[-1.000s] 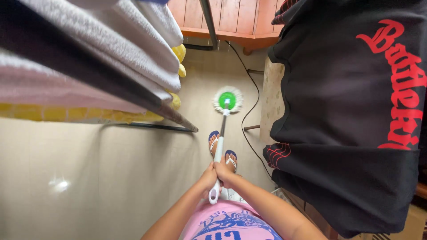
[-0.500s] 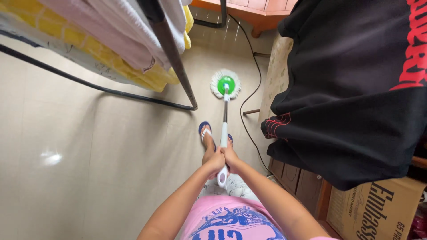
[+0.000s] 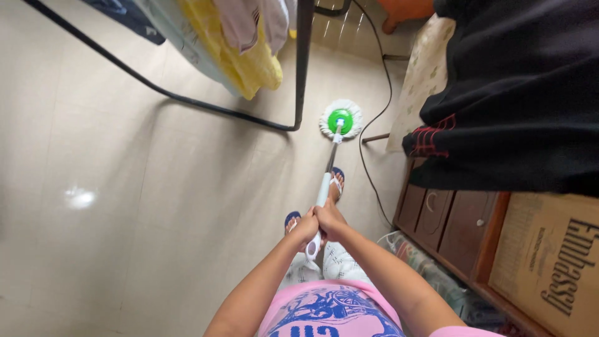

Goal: The person mops the tiled floor in a hallway and around furniture using a spin mop.

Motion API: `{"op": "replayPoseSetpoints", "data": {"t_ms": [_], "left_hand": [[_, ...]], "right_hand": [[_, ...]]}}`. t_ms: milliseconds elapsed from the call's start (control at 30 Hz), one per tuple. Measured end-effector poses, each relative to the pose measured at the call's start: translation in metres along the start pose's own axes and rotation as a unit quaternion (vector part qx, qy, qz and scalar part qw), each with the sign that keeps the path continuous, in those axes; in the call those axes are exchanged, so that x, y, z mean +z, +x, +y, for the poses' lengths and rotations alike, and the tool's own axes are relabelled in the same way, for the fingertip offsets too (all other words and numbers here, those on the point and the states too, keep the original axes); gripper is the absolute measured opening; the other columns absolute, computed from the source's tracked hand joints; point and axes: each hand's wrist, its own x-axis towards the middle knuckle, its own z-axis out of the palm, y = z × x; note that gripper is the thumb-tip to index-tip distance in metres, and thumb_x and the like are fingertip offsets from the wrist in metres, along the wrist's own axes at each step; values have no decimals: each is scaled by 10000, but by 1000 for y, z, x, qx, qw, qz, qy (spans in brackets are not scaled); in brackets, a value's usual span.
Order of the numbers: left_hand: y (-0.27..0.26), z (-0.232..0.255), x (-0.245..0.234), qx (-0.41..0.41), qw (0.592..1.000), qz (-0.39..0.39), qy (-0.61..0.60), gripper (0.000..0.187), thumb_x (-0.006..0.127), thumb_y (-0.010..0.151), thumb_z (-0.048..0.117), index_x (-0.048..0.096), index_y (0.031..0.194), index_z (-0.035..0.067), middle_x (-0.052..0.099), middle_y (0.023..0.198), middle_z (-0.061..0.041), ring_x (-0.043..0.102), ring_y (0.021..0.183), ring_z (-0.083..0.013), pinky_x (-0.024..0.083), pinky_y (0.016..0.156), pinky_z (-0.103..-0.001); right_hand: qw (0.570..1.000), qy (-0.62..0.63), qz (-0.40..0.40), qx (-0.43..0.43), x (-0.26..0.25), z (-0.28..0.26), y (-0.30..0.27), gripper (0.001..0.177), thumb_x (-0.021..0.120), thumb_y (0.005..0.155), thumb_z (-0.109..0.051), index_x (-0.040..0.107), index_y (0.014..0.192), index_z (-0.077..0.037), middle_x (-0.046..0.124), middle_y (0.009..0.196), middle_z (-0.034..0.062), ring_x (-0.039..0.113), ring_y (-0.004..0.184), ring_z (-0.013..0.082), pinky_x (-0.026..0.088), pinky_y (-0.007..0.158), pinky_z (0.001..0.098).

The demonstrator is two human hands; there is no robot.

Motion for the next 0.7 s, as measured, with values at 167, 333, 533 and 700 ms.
{"op": "replayPoseSetpoints", "data": {"t_ms": [167,333,533,700], "left_hand": [[-97,-76,-42,-49,998,16,-41,617,326,1062,292,86,1618,411,622,883,-190,568,537,-238,472,412,-381],[-53,-106,-57,42,992,52,110,554,334,1075,325,223,1614,260,390,1399,-174,339,1181,-290,306,943,-407],[19,-117,-51,25,950,80,300,643,351,1061,360,134,1653,234,206,1681,-157,167,1564,-287,191,1272,-399],[-1,-185,-43,92,963,9,254,627,360,1037,262,162,1621,148,231,1598,-220,365,1323,-322,471,1016,-398]], "right_hand": [[998,28,-49,-36,72,113,-24,606,443,915,-234,261,1493,-223,585,1269,155,660,1023,245,591,750,417],[997,65,-23,-41,84,121,-1,566,455,949,-219,273,1483,-167,611,1180,203,642,1018,310,555,813,482],[979,83,2,-188,57,125,49,565,497,991,-232,344,1511,-74,644,1196,235,664,1032,298,567,852,409],[987,152,34,-47,65,184,-10,431,440,977,-248,346,1396,-213,561,1134,195,612,993,316,553,777,502]]}}
